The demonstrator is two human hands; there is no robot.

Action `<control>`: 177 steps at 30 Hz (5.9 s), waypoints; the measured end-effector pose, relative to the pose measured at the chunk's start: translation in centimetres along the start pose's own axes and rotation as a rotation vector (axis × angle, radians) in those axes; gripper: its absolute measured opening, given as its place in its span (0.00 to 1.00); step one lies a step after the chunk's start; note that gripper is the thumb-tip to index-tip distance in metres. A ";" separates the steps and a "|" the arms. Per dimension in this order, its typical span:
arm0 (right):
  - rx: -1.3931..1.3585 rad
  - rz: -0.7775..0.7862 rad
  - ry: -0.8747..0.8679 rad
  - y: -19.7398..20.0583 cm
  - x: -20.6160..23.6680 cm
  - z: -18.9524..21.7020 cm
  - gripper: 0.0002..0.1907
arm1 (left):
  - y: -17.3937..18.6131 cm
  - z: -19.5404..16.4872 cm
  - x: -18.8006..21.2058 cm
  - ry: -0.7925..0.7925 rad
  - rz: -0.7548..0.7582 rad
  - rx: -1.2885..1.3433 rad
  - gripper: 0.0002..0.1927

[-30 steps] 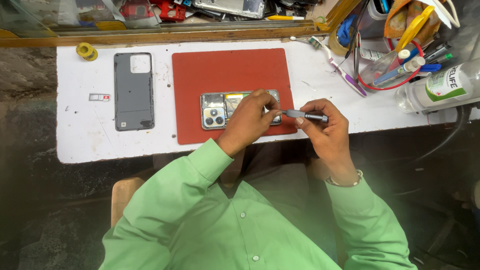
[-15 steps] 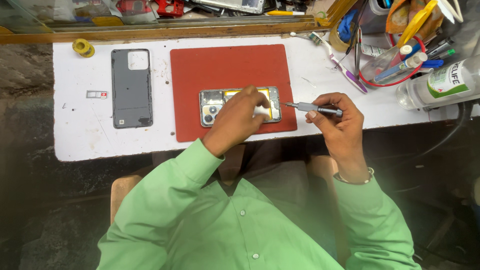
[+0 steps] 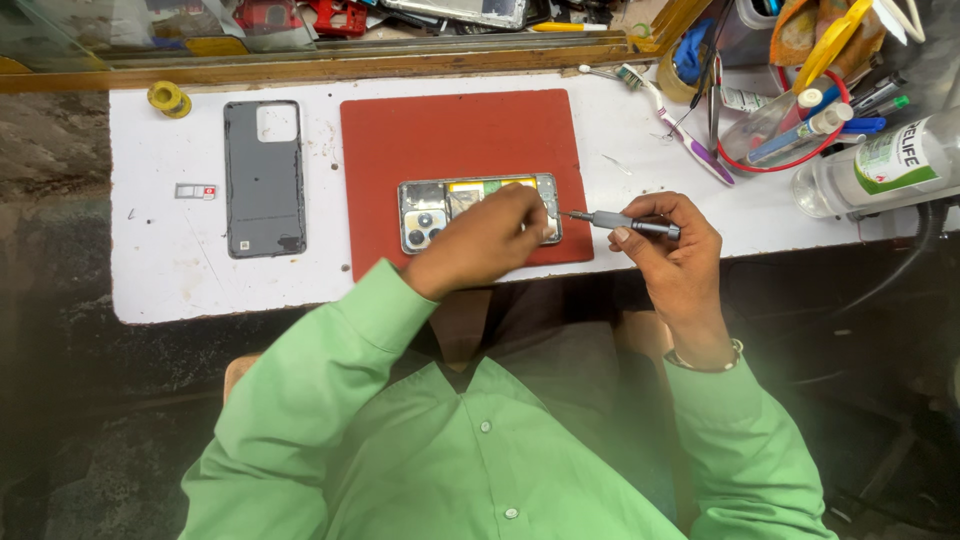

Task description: The person uses a precision screwdriver to remove screws from the back of a disassembled smartphone. They then rotate the device and press along the edges to separate the back cover from the frame. The person continues to pry and separate the cover while holding the phone.

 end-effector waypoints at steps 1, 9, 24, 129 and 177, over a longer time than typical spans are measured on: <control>0.014 0.000 0.002 0.0 0.0 0.1 0.10 | 0.8 -0.1 -0.3 0.018 -0.025 0.016 0.09; -0.114 -0.009 0.006 -0.6 0.2 -0.1 0.09 | 5.2 -3.9 -1.0 -0.022 -0.119 0.081 0.10; -0.413 0.018 -0.021 -6.8 -0.9 -4.2 0.08 | 9.1 -14.2 1.9 -0.298 -0.248 -0.134 0.06; 1.095 0.414 0.291 -9.8 -4.9 7.6 0.08 | 12.3 4.4 9.0 0.114 -0.310 -0.121 0.34; 0.621 0.456 0.568 -7.2 -0.5 11.7 0.10 | 2.5 -1.7 0.7 -0.047 -0.309 -0.277 0.11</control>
Point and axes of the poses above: each hand's wrist, its own x-axis away from the middle knuckle, its own y-axis out of the back of the hand, z = x × y, the point moved 10 cm from there along -x, towards the middle knuckle, and after that the axes turned 8 degrees about -z, right-handed, at the moved point
